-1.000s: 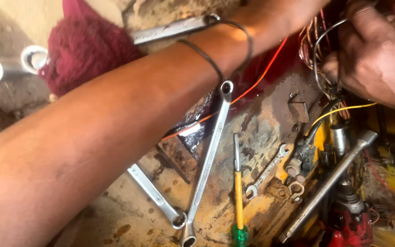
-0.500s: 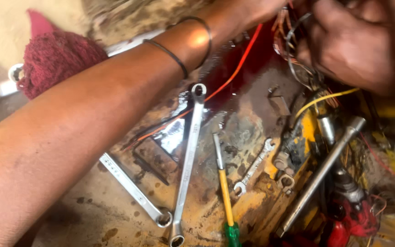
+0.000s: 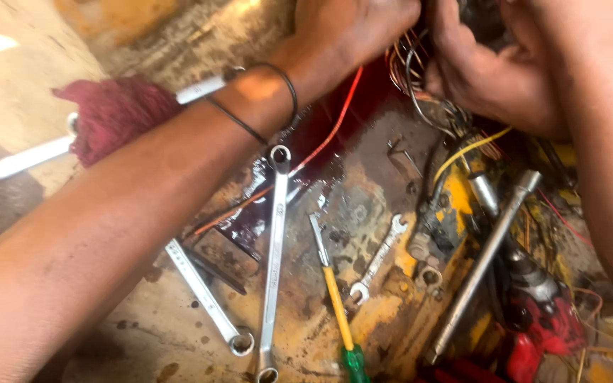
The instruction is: The person works on the wiring and components of a yellow construction machine, reaching into the frame area and manipulating cables and parts by hand. They then use a red cordless impact wrench with a socket on a fastener and continue handling wires and small parts.
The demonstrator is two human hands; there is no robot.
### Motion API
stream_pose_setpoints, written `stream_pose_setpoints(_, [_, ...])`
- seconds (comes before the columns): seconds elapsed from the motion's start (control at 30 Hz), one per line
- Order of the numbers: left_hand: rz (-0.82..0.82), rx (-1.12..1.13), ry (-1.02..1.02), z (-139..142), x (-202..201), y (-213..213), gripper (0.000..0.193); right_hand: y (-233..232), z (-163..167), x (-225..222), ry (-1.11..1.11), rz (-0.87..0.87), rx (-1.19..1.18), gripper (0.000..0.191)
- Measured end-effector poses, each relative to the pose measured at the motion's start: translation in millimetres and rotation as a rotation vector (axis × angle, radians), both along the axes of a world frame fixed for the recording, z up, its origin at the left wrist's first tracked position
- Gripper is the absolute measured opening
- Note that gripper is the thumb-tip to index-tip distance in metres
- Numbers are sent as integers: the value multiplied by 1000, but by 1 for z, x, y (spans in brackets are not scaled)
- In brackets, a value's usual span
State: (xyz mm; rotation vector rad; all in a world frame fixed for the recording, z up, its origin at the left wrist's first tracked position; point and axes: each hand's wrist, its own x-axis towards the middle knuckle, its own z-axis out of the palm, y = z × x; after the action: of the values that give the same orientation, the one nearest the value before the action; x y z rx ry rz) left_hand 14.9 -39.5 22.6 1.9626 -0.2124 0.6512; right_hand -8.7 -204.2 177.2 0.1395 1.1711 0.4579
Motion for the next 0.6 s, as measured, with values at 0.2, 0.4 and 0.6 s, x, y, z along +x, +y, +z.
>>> stream_pose_setpoints(0.2, [54,-85,-146,1,-8,0,15,1,1,1,-120,192,-47,53])
stream_pose_setpoints(0.4, [96,-72,-214,7,-16,4,13,0,-1,-11,-245,358,280,46])
stream_pose_setpoints(0.6, [128,-83,-221,9,-17,3,12,9,1,-5,-26,250,348,36])
